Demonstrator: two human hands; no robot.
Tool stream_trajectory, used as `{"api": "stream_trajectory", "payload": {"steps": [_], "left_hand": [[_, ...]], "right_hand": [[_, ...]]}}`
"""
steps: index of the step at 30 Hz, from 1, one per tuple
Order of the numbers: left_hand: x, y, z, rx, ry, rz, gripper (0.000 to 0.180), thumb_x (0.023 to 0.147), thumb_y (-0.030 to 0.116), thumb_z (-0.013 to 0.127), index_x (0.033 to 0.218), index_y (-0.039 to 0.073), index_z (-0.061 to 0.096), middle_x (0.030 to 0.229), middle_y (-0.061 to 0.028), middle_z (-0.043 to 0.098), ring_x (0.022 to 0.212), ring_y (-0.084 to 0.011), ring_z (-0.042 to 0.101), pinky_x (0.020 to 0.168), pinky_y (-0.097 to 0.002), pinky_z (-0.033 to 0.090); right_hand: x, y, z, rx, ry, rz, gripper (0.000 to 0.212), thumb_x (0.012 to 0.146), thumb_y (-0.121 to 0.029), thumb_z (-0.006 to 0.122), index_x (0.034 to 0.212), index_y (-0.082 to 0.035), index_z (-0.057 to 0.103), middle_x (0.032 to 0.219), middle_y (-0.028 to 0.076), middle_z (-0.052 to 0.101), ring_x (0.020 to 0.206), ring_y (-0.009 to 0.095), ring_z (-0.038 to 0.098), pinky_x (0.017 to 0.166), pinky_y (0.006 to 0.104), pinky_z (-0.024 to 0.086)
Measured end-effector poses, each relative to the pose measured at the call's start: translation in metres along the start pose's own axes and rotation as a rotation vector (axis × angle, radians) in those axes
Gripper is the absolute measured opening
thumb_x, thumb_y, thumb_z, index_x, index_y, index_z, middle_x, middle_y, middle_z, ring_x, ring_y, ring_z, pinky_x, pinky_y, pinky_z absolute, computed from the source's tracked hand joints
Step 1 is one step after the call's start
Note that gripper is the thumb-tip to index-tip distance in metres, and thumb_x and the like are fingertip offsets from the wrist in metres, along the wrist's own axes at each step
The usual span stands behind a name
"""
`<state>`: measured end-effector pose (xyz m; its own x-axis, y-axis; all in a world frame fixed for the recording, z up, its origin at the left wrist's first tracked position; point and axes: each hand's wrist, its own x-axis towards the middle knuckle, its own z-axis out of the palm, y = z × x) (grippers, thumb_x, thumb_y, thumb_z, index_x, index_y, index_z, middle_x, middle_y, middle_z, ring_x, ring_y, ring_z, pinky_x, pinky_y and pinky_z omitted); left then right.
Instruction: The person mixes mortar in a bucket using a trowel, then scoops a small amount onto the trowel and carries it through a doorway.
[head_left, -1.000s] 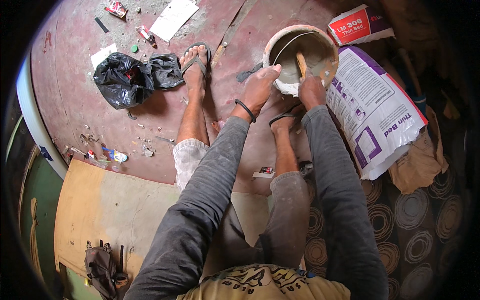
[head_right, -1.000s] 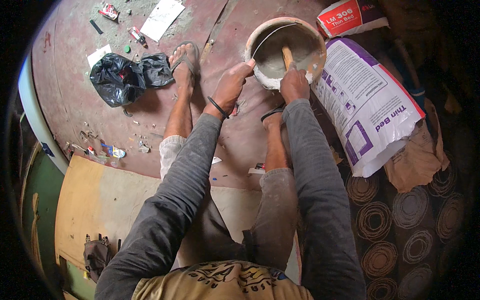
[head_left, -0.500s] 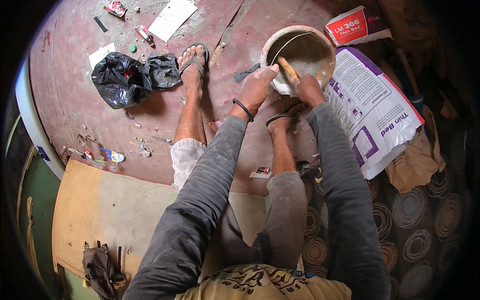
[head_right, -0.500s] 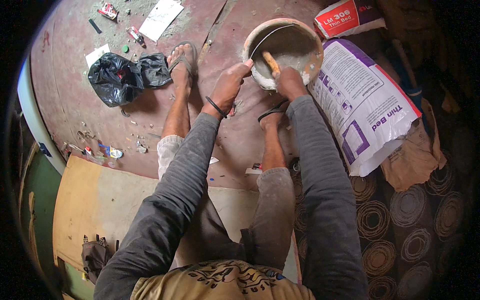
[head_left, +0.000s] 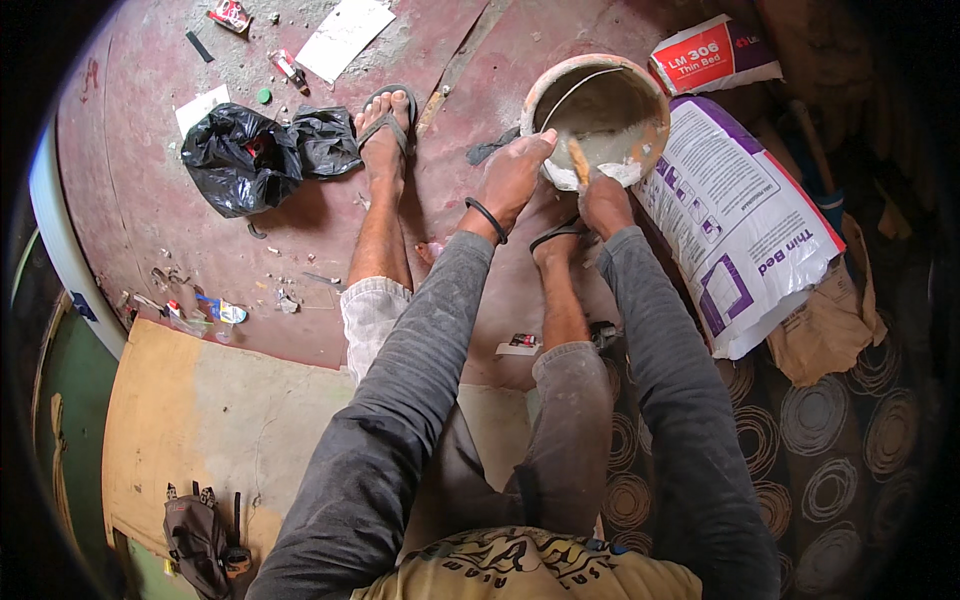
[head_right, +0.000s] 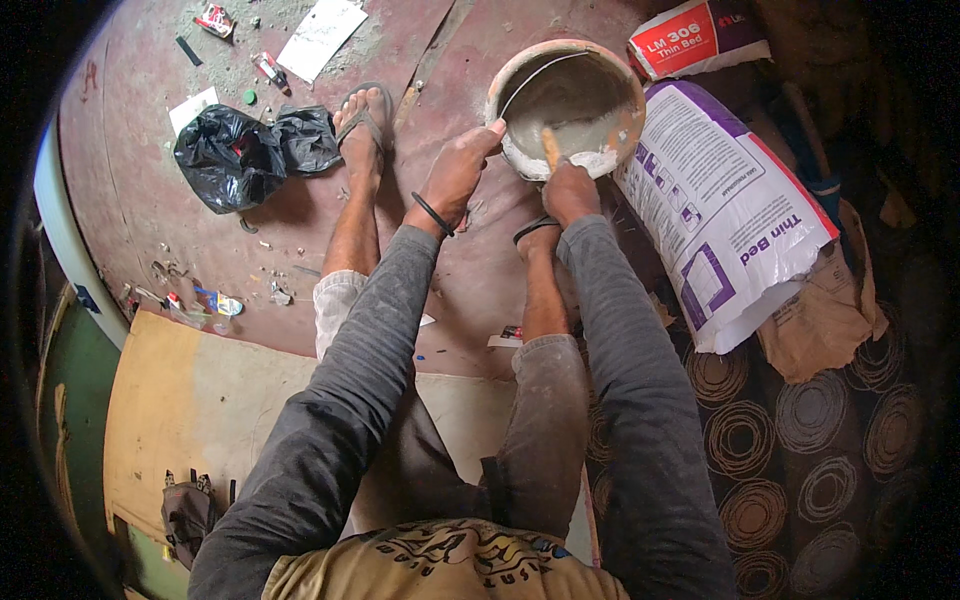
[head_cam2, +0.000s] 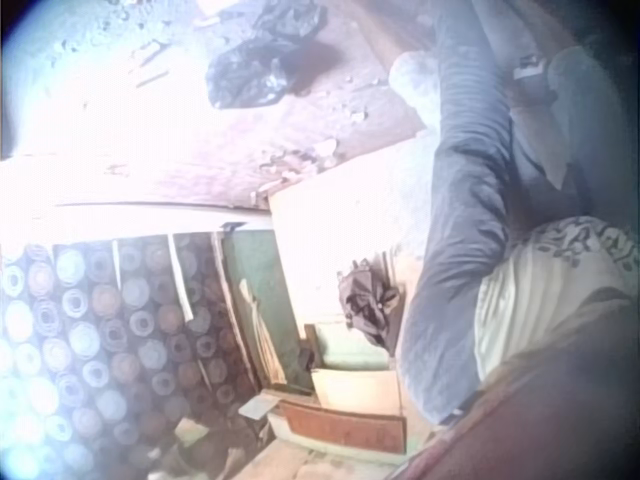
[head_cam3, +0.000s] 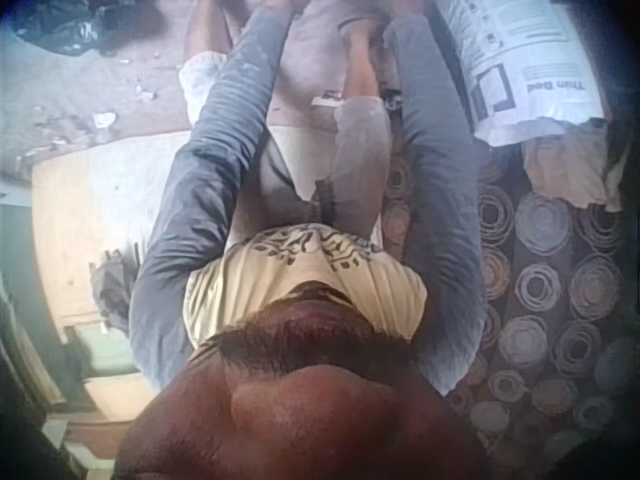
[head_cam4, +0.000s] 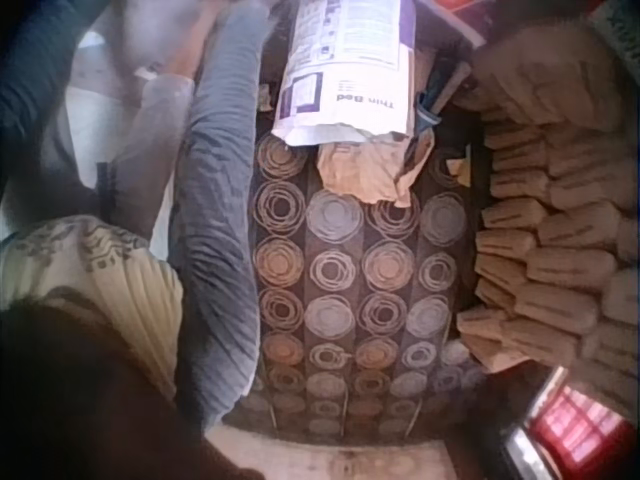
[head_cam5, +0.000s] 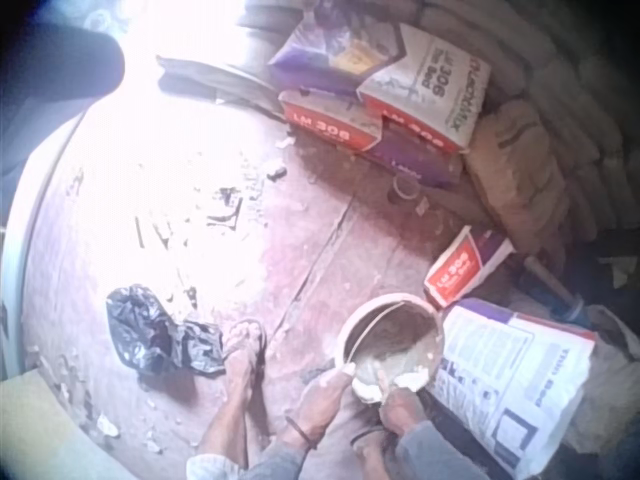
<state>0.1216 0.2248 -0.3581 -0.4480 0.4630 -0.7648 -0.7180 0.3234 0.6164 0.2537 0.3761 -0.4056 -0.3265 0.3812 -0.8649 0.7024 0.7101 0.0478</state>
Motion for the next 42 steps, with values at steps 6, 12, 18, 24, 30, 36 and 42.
{"api": "stream_trajectory", "payload": {"steps": [6,12,18,24,30,36,42], "left_hand": [[0.002,-0.002,0.002,0.035,0.012,0.043,0.05,0.093,0.04,0.046,0.098,-0.008,0.059,0.097,-0.0171,0.063,0.096,-0.0234,0.058,0.086,-0.0317,0.041],[0.004,-0.009,0.002,-0.031,0.017,0.017,0.044,0.093,0.036,0.048,0.095,-0.006,0.061,0.091,-0.0106,0.063,0.09,-0.0168,0.056,0.082,-0.0296,0.042],[0.007,-0.016,0.002,-0.11,0.048,-0.002,0.042,0.093,0.035,0.051,0.092,-0.005,0.062,0.086,-0.0069,0.061,0.084,-0.0133,0.053,0.08,-0.0274,0.041],[0.005,-0.007,0.003,-0.127,0.039,-0.027,0.041,0.093,0.034,0.051,0.091,-0.005,0.063,0.086,-0.0066,0.061,0.083,-0.0132,0.053,0.079,-0.0279,0.041],[0.007,-0.012,0.004,-0.052,0.029,0.007,0.041,0.093,0.034,0.05,0.093,-0.006,0.062,0.087,-0.0074,0.061,0.084,-0.0143,0.053,0.08,-0.0284,0.041],[-0.001,0.007,0.005,-0.229,0.037,-0.094,0.043,0.093,0.036,0.051,0.093,-0.006,0.062,0.089,-0.0082,0.061,0.085,-0.0146,0.053,0.08,-0.0285,0.041],[0.001,0.0,0.002,-0.126,0.011,-0.047,0.044,0.092,0.037,0.051,0.094,-0.006,0.062,0.089,-0.0074,0.061,0.086,-0.0139,0.053,0.081,-0.0282,0.041]], "right_hand": [[0.038,0.002,-0.057,0.254,0.085,-0.243,0.032,0.087,-0.022,0.056,0.113,-0.002,0.057,0.095,0.025,0.062,0.091,0.037,0.06,0.079,0.0425,0.045],[0.023,0.016,-0.049,-0.019,0.286,-0.075,0.03,0.087,-0.02,0.053,0.11,-0.001,0.056,0.095,0.027,0.061,0.091,0.043,0.059,0.078,0.0471,0.047],[0.002,-0.002,0.001,-0.004,0.098,-0.058,0.031,0.086,-0.022,0.055,0.107,0.001,0.056,0.092,0.028,0.061,0.087,0.043,0.06,0.075,0.0477,0.047],[0.02,-0.014,-0.057,0.123,0.136,-0.141,0.033,0.087,-0.026,0.055,0.114,-0.006,0.055,0.092,0.025,0.062,0.09,0.041,0.059,0.077,0.0469,0.046],[0.013,0.017,-0.029,-0.051,0.245,-0.058,0.039,0.089,-0.022,0.051,0.124,-0.006,0.049,0.098,0.027,0.055,0.087,0.043,0.06,0.076,0.0478,0.047],[-0.01,-0.013,-0.005,-0.012,0.157,-0.103,0.039,0.089,-0.02,0.05,0.124,-0.003,0.048,0.097,0.027,0.055,0.087,0.041,0.06,0.077,0.0478,0.048],[0.005,0.016,-0.018,0.02,-0.059,-0.198,0.037,0.086,-0.025,0.057,0.113,0.0,0.057,0.096,0.027,0.06,0.092,0.041,0.059,0.08,0.045,0.046]]}}
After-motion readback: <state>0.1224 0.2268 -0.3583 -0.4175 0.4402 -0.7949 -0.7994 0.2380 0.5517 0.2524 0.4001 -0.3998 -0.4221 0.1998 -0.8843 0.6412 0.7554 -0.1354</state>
